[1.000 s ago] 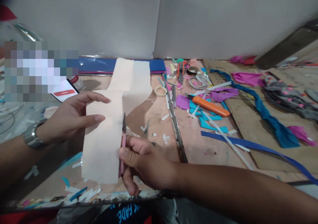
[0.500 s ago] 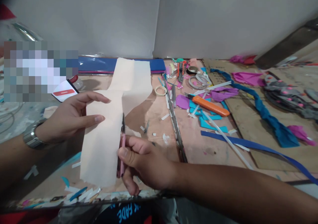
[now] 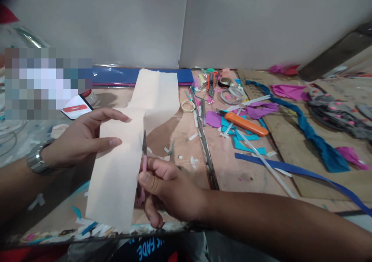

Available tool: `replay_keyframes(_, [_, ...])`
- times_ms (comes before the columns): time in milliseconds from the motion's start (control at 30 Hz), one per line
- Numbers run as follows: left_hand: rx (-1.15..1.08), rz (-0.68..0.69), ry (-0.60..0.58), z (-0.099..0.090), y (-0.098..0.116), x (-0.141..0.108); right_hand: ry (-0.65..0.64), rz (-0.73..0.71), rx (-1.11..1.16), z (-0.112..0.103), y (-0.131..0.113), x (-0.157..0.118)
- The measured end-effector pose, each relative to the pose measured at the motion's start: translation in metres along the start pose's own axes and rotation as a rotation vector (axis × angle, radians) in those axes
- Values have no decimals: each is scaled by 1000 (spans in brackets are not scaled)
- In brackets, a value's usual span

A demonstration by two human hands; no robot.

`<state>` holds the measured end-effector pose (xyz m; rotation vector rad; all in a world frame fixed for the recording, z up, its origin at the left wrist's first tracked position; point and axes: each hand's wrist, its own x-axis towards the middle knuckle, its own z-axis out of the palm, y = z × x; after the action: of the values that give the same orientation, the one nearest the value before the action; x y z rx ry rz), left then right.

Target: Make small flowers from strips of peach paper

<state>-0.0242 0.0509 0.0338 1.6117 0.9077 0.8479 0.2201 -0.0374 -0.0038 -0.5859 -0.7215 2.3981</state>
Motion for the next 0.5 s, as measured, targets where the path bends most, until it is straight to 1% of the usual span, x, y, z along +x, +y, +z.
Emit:
replay_keyframes(200, [-39, -80, -55, 2, 4, 1, 37, 35, -22, -1, 0, 0])
replay_keyframes(267, [-30, -97, -60, 2, 3, 2, 29, 32, -22, -1, 1, 1])
replay_keyframes(333, [-23, -95, -40, 1, 0, 2, 6, 11, -13, -1, 2, 2])
replay_keyframes(433, [-8, -106, 58, 1, -3, 3, 2, 7, -10, -1, 4, 3])
replay_keyframes(500, [-25, -133, 96, 2, -4, 3, 2, 16, -13, 0, 6, 3])
